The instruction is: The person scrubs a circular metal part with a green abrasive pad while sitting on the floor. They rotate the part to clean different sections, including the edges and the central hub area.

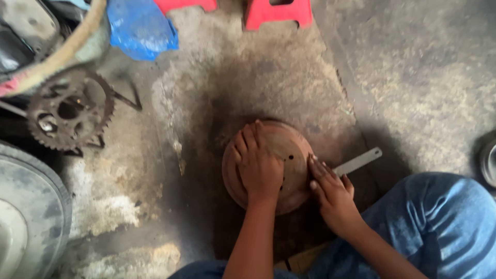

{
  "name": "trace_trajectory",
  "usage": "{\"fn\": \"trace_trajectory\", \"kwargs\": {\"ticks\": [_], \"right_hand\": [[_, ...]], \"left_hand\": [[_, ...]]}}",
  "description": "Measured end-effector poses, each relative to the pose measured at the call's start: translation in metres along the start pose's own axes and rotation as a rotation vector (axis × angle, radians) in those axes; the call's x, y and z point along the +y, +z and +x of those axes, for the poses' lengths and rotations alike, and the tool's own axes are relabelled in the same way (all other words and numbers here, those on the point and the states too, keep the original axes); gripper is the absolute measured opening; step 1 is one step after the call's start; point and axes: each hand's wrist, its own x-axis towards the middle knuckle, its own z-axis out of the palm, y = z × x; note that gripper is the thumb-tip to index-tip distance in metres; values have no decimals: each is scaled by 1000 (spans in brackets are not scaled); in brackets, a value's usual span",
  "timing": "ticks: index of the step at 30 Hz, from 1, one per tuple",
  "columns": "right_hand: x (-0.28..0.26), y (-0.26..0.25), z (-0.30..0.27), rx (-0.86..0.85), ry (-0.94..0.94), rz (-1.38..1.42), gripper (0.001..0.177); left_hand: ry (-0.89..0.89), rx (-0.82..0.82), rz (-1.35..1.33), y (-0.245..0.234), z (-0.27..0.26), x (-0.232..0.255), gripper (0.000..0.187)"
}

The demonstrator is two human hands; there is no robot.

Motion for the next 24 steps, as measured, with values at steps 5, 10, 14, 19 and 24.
{"fn": "trace_trajectory", "kwargs": {"ticks": [5,10,14,19,24], "right_hand": [[-10,7,56,25,21,34,52],[-24,11,37,98,-106,-9,61],[-24,21,-9,141,-130,24,64],[-19,20,58,132,-65,37,55],[-10,4,33,99,-174,15,57]], "left_hand": [[-10,45,24,2,-2,1,71],[-14,3,21,-4,-2,2,73],[-11,0,-32,-1,1,-3,75],[-19,14,-24,1,-2,-1,78],[-43,23,-155,2,-3,-1,81]]}}
